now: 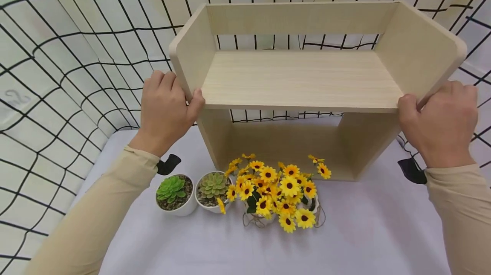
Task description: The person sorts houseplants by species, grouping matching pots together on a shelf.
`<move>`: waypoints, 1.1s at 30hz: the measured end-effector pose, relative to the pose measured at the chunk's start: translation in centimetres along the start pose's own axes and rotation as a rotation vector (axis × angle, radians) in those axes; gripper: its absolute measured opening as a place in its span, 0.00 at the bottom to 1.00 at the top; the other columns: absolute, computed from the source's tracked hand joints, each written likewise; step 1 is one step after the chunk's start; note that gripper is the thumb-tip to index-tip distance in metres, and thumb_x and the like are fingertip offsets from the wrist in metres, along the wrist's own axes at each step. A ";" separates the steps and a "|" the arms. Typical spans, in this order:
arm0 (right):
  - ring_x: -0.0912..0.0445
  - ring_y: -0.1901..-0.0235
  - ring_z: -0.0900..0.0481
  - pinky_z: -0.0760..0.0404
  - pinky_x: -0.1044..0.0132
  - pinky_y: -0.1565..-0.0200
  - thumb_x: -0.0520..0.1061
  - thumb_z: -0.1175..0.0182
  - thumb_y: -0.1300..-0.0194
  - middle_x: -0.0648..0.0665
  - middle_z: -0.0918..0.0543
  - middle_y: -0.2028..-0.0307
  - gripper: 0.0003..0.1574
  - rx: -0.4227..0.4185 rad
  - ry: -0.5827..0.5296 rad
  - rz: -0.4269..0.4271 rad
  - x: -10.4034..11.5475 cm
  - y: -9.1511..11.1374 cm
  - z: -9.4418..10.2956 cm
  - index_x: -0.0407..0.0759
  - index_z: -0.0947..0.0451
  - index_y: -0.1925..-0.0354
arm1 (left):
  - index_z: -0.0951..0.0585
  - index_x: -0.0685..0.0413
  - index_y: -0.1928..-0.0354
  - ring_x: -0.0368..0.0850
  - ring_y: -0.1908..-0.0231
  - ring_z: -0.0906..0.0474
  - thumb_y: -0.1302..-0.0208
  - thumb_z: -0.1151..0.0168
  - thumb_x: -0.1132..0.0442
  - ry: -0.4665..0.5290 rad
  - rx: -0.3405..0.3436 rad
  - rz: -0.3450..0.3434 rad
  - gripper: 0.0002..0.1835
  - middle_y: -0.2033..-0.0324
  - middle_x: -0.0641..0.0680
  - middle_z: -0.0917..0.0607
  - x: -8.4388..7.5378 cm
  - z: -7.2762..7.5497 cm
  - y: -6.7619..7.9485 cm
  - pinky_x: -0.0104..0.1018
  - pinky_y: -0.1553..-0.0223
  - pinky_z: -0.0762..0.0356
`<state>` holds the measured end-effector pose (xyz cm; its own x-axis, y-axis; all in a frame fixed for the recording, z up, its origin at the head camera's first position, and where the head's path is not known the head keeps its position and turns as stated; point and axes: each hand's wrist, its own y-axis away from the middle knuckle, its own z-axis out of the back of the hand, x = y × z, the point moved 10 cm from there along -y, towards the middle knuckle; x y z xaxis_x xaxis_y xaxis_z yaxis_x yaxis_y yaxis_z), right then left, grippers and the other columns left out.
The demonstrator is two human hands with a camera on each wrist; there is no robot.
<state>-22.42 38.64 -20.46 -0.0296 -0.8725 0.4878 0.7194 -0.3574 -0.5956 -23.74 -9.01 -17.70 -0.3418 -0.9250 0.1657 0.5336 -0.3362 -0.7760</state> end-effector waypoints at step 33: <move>0.29 0.65 0.37 0.46 0.43 0.61 0.54 0.63 0.38 0.23 0.30 0.72 0.32 -0.109 -0.003 0.400 12.5 2.0 -5.8 0.24 0.34 0.73 | 0.30 0.73 0.74 0.69 0.61 0.32 0.25 0.65 0.47 -0.046 -0.003 0.206 0.33 0.70 0.73 0.23 10.4 3.2 4.9 0.60 0.58 0.36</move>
<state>-25.36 25.10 -19.29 0.2394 -0.9488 0.2061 0.5960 -0.0240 -0.8026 -22.19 -20.87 -17.85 -0.1902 -0.9813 0.0308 0.5859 -0.1387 -0.7984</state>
